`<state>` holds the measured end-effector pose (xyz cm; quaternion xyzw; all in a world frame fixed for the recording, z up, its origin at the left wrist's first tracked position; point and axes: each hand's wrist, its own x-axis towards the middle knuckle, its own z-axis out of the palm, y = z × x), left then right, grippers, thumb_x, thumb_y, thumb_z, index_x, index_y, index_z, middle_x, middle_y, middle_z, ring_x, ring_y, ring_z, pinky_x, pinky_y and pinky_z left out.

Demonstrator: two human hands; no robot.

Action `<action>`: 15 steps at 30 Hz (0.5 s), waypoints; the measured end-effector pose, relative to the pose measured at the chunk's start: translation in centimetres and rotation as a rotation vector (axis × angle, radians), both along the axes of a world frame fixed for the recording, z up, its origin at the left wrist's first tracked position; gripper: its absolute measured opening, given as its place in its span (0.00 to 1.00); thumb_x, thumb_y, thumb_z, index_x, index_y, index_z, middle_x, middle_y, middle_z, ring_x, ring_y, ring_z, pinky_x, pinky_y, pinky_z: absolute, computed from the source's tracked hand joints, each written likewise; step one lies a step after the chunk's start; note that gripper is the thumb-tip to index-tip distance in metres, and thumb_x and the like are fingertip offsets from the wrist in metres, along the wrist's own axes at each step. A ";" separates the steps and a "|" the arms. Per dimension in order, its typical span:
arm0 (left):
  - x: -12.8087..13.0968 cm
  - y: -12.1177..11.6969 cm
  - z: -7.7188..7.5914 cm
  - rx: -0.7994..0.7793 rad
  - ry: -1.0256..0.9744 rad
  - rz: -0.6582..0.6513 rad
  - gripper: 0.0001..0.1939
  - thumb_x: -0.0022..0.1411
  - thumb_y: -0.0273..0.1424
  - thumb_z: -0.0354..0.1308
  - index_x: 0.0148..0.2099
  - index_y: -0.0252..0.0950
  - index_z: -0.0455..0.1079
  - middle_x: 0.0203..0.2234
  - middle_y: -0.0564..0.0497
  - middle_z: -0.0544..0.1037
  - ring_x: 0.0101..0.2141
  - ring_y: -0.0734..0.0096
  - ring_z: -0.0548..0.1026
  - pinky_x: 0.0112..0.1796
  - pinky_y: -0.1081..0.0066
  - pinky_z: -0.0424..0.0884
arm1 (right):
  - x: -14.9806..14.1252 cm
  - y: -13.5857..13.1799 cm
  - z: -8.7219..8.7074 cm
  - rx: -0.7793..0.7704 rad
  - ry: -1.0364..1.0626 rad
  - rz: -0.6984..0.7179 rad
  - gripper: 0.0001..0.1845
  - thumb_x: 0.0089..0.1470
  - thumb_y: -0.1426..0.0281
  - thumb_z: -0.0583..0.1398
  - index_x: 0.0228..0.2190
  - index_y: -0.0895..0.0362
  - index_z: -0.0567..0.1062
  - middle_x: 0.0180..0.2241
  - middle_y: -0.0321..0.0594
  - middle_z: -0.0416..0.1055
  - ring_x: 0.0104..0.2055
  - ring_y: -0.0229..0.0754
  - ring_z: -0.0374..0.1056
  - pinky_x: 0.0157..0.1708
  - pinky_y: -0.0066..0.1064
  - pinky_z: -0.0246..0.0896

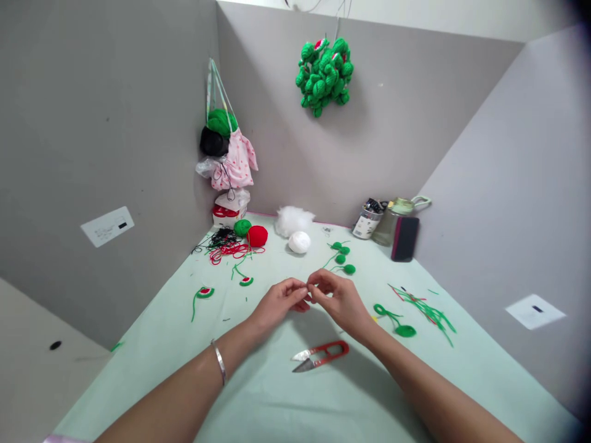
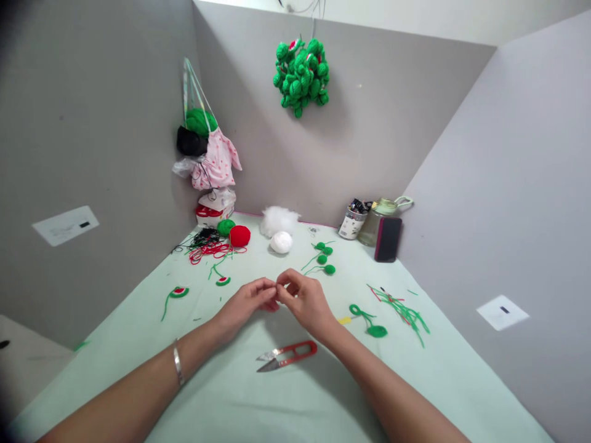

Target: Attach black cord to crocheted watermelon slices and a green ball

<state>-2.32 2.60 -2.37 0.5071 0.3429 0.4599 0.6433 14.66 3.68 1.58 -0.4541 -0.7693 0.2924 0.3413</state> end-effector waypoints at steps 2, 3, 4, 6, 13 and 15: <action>-0.2 0.2 -0.1 0.011 -0.018 0.021 0.14 0.61 0.39 0.59 0.40 0.33 0.73 0.32 0.49 0.76 0.33 0.72 0.74 0.42 0.70 0.69 | -0.6 0.0 0.2 -0.051 0.075 0.004 0.05 0.54 0.69 0.58 0.29 0.57 0.73 0.21 0.32 0.66 0.23 0.34 0.59 0.24 0.25 0.54; -0.3 0.3 -0.1 0.008 -0.016 0.040 0.14 0.60 0.40 0.60 0.38 0.32 0.73 0.30 0.49 0.76 0.33 0.72 0.73 0.41 0.70 0.69 | -0.8 0.0 0.2 -0.060 0.098 0.001 0.05 0.54 0.69 0.58 0.29 0.57 0.73 0.21 0.32 0.65 0.23 0.33 0.58 0.24 0.25 0.53; -0.4 0.4 -0.1 0.003 -0.013 0.059 0.14 0.59 0.40 0.61 0.36 0.32 0.73 0.28 0.50 0.75 0.32 0.72 0.73 0.41 0.71 0.69 | -0.9 0.1 0.1 -0.068 0.117 -0.002 0.05 0.53 0.69 0.58 0.28 0.58 0.73 0.21 0.32 0.65 0.23 0.33 0.57 0.24 0.25 0.52; -0.5 0.5 -0.1 -0.006 -0.012 0.091 0.15 0.58 0.41 0.62 0.34 0.33 0.72 0.26 0.51 0.74 0.31 0.73 0.73 0.40 0.71 0.70 | -1.0 0.5 -0.1 -0.096 0.157 -0.003 0.05 0.52 0.69 0.59 0.28 0.58 0.74 0.22 0.33 0.65 0.24 0.33 0.56 0.24 0.26 0.52; -1.1 1.0 -0.1 -0.014 0.011 0.223 0.18 0.56 0.46 0.61 0.34 0.34 0.71 0.27 0.50 0.75 0.30 0.71 0.74 0.39 0.66 0.73 | -1.8 2.6 -0.5 -0.217 0.201 0.096 0.08 0.51 0.67 0.59 0.28 0.59 0.73 0.23 0.34 0.68 0.24 0.33 0.58 0.25 0.26 0.55; -2.4 2.1 0.4 0.010 0.048 0.304 0.20 0.54 0.47 0.61 0.34 0.34 0.72 0.28 0.48 0.76 0.31 0.69 0.76 0.40 0.65 0.73 | -2.1 3.4 -0.3 -0.182 0.170 0.092 0.08 0.52 0.66 0.58 0.28 0.59 0.73 0.23 0.35 0.68 0.24 0.34 0.60 0.26 0.26 0.57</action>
